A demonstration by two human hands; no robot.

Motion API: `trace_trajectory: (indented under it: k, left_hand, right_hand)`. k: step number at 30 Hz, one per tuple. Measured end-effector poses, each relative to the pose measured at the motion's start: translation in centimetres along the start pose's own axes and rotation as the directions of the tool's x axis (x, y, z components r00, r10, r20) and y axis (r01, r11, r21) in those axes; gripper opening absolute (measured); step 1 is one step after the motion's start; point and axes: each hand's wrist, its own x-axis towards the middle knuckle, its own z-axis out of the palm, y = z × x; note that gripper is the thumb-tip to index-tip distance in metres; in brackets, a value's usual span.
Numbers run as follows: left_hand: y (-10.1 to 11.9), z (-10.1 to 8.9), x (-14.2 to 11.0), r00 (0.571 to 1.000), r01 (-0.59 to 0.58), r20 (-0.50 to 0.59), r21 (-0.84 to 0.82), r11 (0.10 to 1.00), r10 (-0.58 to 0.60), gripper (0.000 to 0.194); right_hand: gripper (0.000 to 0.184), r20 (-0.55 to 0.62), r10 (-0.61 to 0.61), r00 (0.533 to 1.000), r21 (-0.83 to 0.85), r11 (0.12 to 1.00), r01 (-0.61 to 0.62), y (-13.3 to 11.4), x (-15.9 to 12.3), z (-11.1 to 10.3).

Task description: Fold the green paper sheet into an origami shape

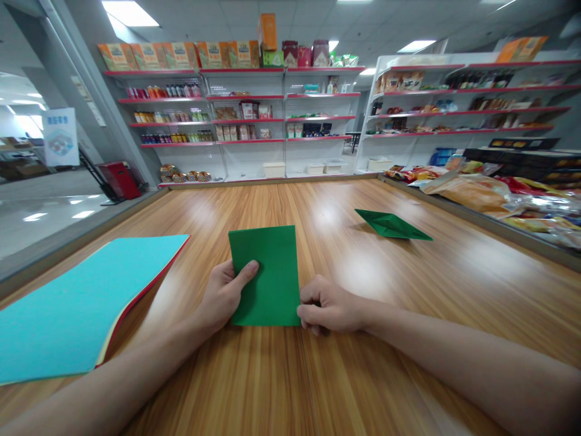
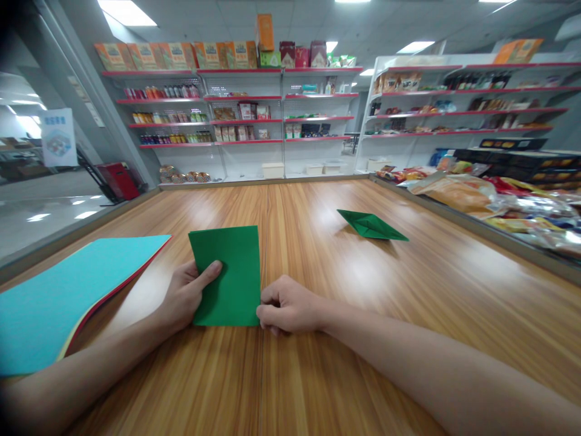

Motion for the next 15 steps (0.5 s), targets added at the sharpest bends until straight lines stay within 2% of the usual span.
trace_trajectory:
  k: [6, 12, 15]
  left_hand:
    - [-0.14, -0.03, -0.06, 1.0, 0.012, 0.013, -0.036, 0.999, -0.012, 0.03]
    - [-0.14, -0.07, 0.16, 1.0, 0.014, -0.005, -0.047, 0.999, -0.014, 0.029]
    - [-0.24, -0.17, 0.24, 1.0, 0.007, -0.017, -0.065, 0.998, -0.008, 0.027]
  right_hand:
    - [0.023, -0.035, -0.01, 0.999, -0.036, 0.999, 0.009, 0.14, -0.07, 0.02]
    - [0.022, 0.027, -0.03, 0.999, -0.039, 0.999, 0.031, 0.01, -0.07, -0.15]
    - [0.021, 0.015, -0.05, 0.999, -0.066, 0.997, 0.051, -0.13, 0.01, -0.16]
